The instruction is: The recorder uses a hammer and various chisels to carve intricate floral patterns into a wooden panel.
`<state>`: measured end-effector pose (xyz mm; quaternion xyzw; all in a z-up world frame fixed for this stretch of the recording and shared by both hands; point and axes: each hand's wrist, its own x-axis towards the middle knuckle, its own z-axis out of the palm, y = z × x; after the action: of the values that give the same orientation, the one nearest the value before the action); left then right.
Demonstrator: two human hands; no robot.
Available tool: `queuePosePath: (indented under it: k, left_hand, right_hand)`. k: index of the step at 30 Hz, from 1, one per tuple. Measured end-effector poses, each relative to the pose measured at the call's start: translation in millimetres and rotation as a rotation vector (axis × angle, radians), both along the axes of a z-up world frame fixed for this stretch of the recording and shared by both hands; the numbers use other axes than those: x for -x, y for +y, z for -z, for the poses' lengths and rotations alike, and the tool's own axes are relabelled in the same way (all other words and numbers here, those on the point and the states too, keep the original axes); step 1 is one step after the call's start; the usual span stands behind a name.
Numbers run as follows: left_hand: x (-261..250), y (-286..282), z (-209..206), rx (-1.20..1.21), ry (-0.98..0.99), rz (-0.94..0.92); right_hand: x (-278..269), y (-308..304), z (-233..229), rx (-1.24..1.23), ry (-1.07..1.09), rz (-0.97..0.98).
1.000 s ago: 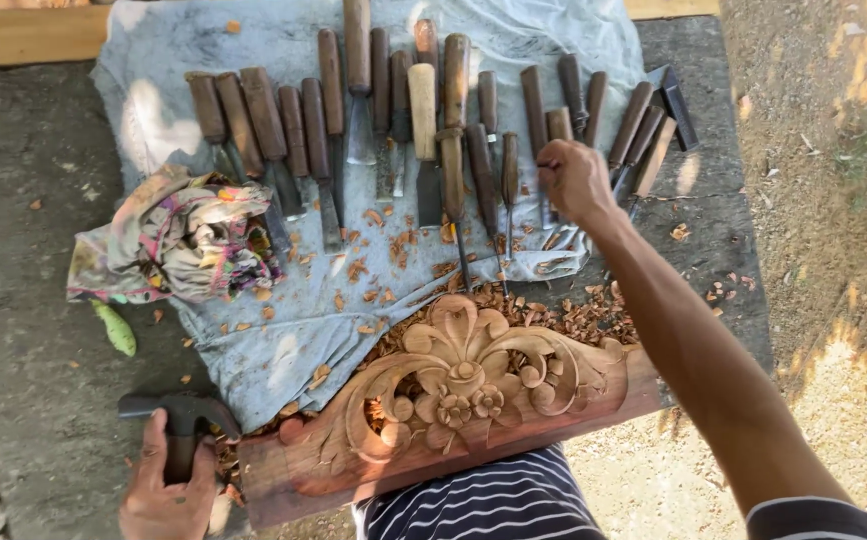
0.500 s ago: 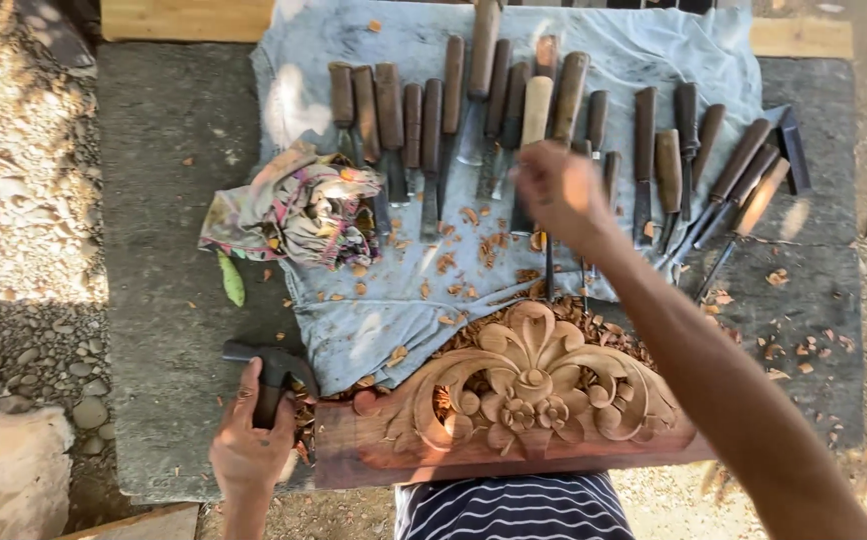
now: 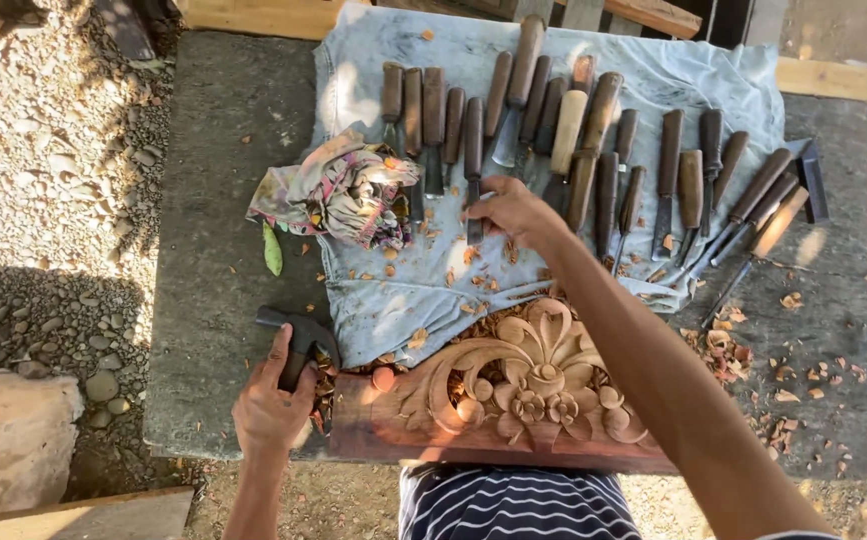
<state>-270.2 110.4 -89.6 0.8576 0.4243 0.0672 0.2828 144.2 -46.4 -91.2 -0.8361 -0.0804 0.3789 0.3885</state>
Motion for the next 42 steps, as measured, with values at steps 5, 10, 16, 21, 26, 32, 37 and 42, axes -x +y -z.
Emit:
queuePosePath:
  k: [5, 10, 16, 21, 26, 32, 37, 42]
  left_hand:
    - [6, -14, -23, -0.184, 0.124, 0.143]
    - [15, -73, -61, 0.88, -0.688, -0.013]
    - [-45, -214, -197, 1.285, -0.471, 0.455]
    - [-35, -264, -160, 1.314, 0.055, 0.285]
    - [-31, -293, -129, 1.079, -0.205, 0.52]
    - [-72, -321, -134, 1.395, 0.005, -0.004]
    - [-114, -332, -135, 0.8, -0.013, 0.106]
    - [-137, -329, -125, 0.828, 0.118, 0.146]
  right_hand:
    - [30, -63, -37, -0.47, 0.627, 0.023]
    - [119, -164, -91, -0.603, 0.282, -0.345]
    - [188, -230, -100, -0.582, -0.236, -0.861]
    - [160, -247, -101, -0.619, -0.003, -1.008]
    - [121, -234, -96, -0.943, 0.324, -0.929]
    - [120, -229, -40, -1.047, 0.221, -0.881]
    - [109, -224, -20, -1.122, 0.245, -0.715]
    - [111, -229, 6, -1.191, 0.23, -0.602]
